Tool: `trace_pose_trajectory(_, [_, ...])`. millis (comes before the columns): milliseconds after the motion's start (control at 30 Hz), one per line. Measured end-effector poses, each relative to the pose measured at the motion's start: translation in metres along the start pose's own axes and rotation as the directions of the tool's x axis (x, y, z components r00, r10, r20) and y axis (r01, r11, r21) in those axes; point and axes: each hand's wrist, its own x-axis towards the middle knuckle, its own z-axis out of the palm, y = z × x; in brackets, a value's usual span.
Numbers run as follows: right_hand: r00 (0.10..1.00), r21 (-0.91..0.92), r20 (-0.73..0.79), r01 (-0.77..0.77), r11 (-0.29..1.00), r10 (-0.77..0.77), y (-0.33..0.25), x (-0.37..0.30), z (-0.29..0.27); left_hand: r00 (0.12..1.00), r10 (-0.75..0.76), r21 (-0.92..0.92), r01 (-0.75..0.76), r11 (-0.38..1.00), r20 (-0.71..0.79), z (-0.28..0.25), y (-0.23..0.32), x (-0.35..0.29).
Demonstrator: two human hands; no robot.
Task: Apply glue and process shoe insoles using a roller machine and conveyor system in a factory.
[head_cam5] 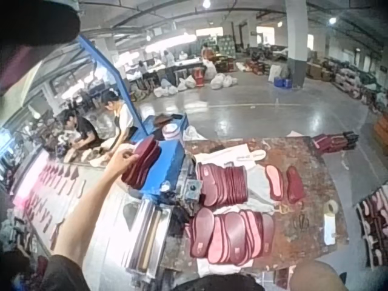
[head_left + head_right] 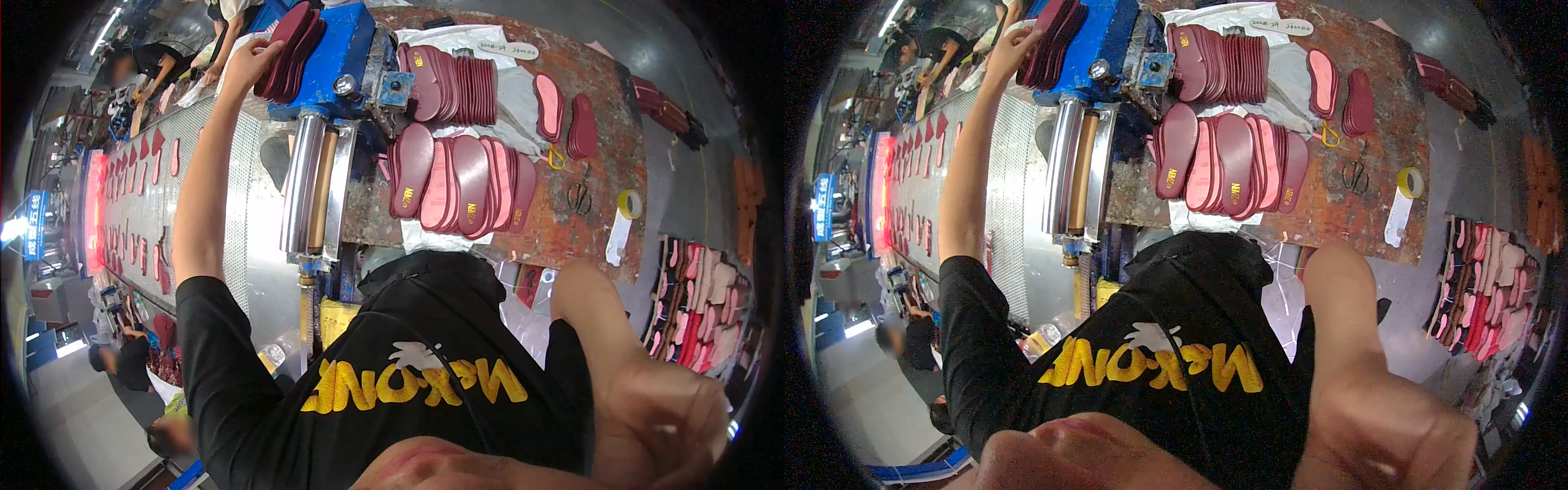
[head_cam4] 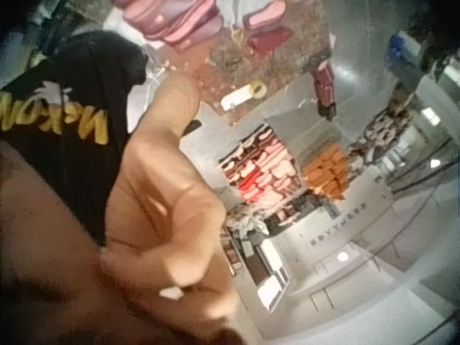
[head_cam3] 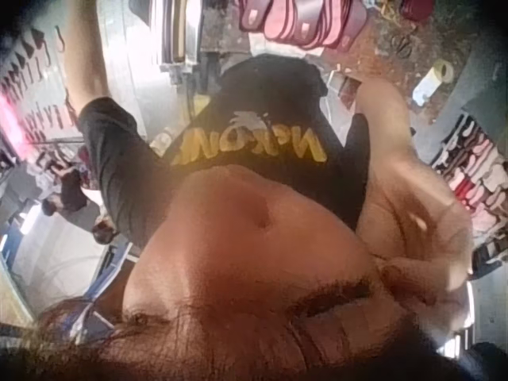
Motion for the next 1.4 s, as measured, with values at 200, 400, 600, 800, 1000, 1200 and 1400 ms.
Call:
trace_pose_trajectory(200, [0.986, 0.000, -0.048, 0.158, 0.988, -0.157, -0.012, -0.004, 0.025, 0.990, 0.096, 0.237, -0.120, 0.964, 0.108, -0.012, 0.007, -0.002])
trace_pose_trajectory(400, [0.997, 0.036, 0.071, 0.004, 0.999, -0.007, -0.026, -0.008, 0.030, 0.997, 0.051, -0.314, -0.068, 0.947, -0.064, -0.012, -0.040, 0.010])
trace_pose_trajectory(600, [0.869, -0.562, 0.113, -0.344, 0.752, 0.482, 0.007, -0.069, 0.043, 0.996, 0.081, -0.996, 0.028, 0.086, 0.035, -0.055, 0.006, -0.096])
trace_pose_trajectory(800, [0.206, -0.589, 0.157, -0.766, 0.259, 0.966, 0.093, -0.187, 0.075, 0.931, 0.360, -0.992, 0.099, -0.074, 0.066, -0.028, 0.034, -0.231])
trace_pose_trajectory(1000, [-0.085, -0.612, 0.194, -0.789, 0.052, 0.977, 0.090, -0.221, 0.142, 0.777, 0.611, -0.865, 0.401, -0.300, 0.148, -0.032, 0.026, -0.280])
trace_pose_trajectory(1200, [0.342, -0.953, -0.174, -0.294, -0.070, 0.923, 0.037, -0.245, 0.063, 0.908, 0.371, -0.832, -0.048, 0.552, 0.193, -0.048, -0.071, -0.256])
trace_pose_trajectory(1400, [0.158, -0.971, -0.239, -0.052, -0.234, 0.958, 0.035, -0.285, 0.030, 0.720, 0.525, -0.494, -0.287, 0.821, 0.454, -0.017, -0.113, -0.246])
